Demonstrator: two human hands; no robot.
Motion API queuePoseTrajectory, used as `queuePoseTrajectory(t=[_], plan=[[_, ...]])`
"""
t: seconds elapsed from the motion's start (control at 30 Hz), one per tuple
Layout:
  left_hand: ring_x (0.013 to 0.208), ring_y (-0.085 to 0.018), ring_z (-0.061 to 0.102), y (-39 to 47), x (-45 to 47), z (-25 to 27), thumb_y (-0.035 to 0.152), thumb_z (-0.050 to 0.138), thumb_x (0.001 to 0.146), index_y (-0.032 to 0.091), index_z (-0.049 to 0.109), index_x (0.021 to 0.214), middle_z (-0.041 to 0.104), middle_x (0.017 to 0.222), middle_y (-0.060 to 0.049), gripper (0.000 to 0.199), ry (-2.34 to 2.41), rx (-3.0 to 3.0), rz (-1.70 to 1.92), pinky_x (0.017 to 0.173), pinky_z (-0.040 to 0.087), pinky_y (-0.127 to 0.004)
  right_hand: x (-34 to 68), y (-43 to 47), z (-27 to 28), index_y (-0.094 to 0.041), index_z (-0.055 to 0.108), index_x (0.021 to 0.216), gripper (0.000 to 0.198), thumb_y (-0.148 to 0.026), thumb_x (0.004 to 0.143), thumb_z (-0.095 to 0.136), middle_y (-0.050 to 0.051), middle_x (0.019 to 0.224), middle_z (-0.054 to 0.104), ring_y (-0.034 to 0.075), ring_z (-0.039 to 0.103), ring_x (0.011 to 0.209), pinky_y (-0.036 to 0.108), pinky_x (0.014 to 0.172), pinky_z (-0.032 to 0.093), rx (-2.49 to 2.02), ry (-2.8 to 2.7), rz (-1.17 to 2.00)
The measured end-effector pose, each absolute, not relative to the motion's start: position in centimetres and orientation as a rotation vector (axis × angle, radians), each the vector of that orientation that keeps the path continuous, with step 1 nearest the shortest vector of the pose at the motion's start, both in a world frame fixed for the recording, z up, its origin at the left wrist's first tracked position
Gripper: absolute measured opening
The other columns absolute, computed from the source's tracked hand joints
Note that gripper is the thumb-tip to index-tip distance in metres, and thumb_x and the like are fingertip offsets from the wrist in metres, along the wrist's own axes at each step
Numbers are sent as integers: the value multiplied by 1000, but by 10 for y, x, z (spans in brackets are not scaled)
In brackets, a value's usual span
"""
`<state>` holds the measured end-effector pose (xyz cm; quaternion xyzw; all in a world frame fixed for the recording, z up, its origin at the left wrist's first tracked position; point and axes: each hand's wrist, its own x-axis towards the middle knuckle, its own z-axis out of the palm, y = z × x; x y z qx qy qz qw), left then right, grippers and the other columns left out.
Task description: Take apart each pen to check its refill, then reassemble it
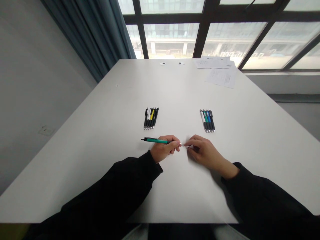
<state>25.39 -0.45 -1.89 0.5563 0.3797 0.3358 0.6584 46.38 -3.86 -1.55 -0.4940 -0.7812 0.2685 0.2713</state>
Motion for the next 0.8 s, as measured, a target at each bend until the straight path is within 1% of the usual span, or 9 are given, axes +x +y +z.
queuePoseTrajectory(t=[0.1, 0.27, 0.33, 0.43, 0.53, 0.7, 0.8], plan=[[47, -6, 45, -4, 254, -19, 36, 62, 82, 11, 67, 77, 63, 62, -1, 26, 854, 1263, 761, 43, 30, -20, 465, -37, -18, -19, 76, 97, 24, -10, 81, 61, 6, 92, 67, 12, 58, 62, 28, 61, 48, -1337, -2061, 732], [47, -6, 44, -4, 254, -19, 36, 61, 83, 11, 66, 76, 63, 62, -1, 26, 850, 1306, 751, 44, 31, -20, 465, -36, -18, -21, 77, 100, 27, -10, 85, 58, 6, 93, 67, 16, 63, 75, 30, 69, 49, -1311, -2090, 724], [47, -6, 45, -4, 253, -18, 36, 61, 83, 11, 67, 76, 64, 63, -1, 26, 852, 1322, 744, 44, 32, -19, 464, -36, -18, -21, 76, 101, 26, -12, 86, 57, 6, 93, 67, 15, 62, 73, 30, 69, 49, -1310, -2110, 710], [48, -6, 45, -4, 253, -16, 37, 62, 85, 11, 68, 79, 64, 64, -1, 27, 837, 1332, 744, 44, 32, -19, 463, -37, -18, -21, 73, 109, 29, -13, 87, 57, 6, 96, 64, 12, 58, 64, 29, 64, 49, -1324, -2109, 695], [47, -6, 45, -4, 254, -16, 39, 61, 87, 11, 69, 81, 64, 64, -1, 30, 822, 1322, 748, 44, 32, -19, 462, -40, -17, -19, 67, 115, 31, -14, 86, 59, 7, 98, 61, 12, 55, 65, 29, 62, 49, -1289, -2036, 660], [49, -6, 45, -5, 253, -18, 41, 62, 88, 12, 69, 83, 64, 66, -1, 30, 791, 1373, 722, 46, 36, -19, 458, -44, -12, -20, 67, 107, 17, -21, 90, 64, 5, 90, 60, 13, 54, 68, 27, 56, 46, -1089, -1957, 660], [52, -7, 47, -5, 252, -19, 40, 63, 88, 13, 69, 82, 65, 67, -1, 29, 781, 1408, 701, 49, 39, -19, 457, -45, -10, -20, 68, 101, 11, -20, 91, 65, 5, 88, 61, 12, 53, 67, 26, 54, 45, -1018, -1960, 671]])
